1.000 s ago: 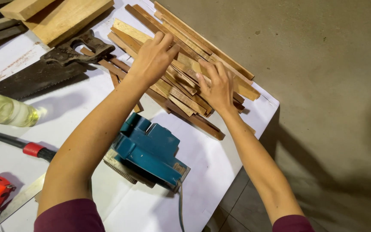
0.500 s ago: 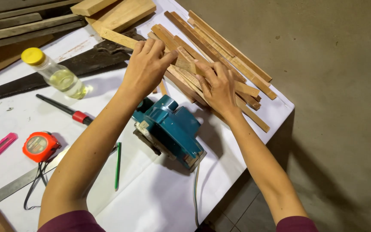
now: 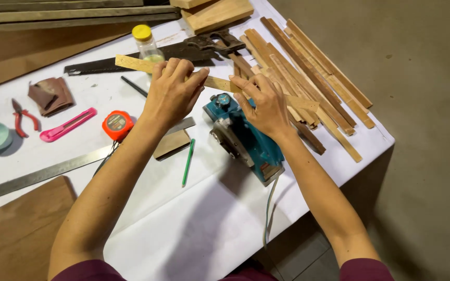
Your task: Measuring, hammering, and sanding small wooden slats to create a frame or structure.
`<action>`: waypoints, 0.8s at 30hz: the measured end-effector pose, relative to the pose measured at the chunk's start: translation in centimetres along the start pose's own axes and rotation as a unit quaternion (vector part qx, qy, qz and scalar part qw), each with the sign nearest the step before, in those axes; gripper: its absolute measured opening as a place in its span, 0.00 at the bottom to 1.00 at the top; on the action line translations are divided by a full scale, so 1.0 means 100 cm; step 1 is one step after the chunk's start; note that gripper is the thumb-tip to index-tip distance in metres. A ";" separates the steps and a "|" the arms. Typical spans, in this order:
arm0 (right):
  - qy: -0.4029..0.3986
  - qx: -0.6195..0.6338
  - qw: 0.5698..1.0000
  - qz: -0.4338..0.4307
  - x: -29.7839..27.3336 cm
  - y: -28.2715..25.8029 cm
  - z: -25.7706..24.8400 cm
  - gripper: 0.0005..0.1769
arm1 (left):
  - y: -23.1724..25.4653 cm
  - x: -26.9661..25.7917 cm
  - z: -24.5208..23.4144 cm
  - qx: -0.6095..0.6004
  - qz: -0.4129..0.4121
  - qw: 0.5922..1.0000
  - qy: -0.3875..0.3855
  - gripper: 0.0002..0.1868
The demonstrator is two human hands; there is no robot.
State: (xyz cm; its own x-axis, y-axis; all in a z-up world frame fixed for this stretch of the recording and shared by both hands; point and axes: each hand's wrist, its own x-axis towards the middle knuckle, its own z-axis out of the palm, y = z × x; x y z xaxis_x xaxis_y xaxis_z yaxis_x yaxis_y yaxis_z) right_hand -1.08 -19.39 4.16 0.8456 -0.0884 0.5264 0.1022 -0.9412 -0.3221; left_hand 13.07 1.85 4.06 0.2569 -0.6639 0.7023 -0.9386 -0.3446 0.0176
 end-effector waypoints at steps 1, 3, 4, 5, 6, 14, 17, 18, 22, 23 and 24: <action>-0.003 0.005 1.000 -0.007 0.001 -0.011 0.004 0.19 | -0.003 -0.011 -0.007 0.006 -0.006 1.000 0.000 0.16; -0.025 0.009 1.000 -0.014 0.003 -0.034 0.012 0.20 | -0.009 -0.033 -0.023 0.018 -0.020 1.000 0.002 0.17; -0.028 0.014 0.999 -0.021 0.002 -0.042 0.019 0.20 | -0.011 -0.045 -0.031 0.024 -0.027 0.999 0.002 0.17; -0.020 0.011 0.998 -0.051 0.001 -0.050 0.026 0.20 | -0.013 -0.056 -0.039 0.027 -0.039 0.999 -0.002 0.18; -0.010 0.009 0.997 -0.081 0.000 -0.058 0.032 0.20 | -0.015 -0.067 -0.046 0.030 -0.052 0.998 -0.006 0.18; -0.064 0.046 0.988 -0.130 -0.019 -0.136 0.084 0.23 | -0.019 -0.162 -0.100 0.074 -0.113 0.991 0.004 0.18; -0.077 0.057 0.985 -0.146 -0.029 -0.163 0.102 0.23 | -0.020 -0.200 -0.117 0.090 -0.129 0.987 0.009 0.19; -0.082 0.057 0.983 -0.152 -0.033 -0.172 0.108 0.23 | -0.020 -0.214 -0.122 0.086 -0.141 0.986 0.013 0.19; -0.111 0.093 0.976 -0.160 -0.047 -0.211 0.134 0.24 | -0.020 -0.263 -0.148 0.114 -0.169 0.979 -0.006 0.19; -0.111 0.105 0.974 -0.169 -0.052 -0.221 0.140 0.24 | -0.020 -0.277 -0.154 0.108 -0.178 0.978 0.003 0.19; -0.111 0.117 0.971 -0.179 -0.056 -0.232 0.146 0.24 | -0.020 -0.291 -0.159 0.102 -0.186 0.977 0.012 0.18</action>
State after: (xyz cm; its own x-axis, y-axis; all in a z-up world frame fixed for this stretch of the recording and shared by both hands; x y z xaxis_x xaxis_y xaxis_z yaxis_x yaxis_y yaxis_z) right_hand -0.55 7.71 -2.80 0.8237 0.3275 0.4629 0.5041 -0.7967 -0.3334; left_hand 3.77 32.43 -5.09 0.5629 -0.4528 0.6914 -0.7159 -0.6852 0.1341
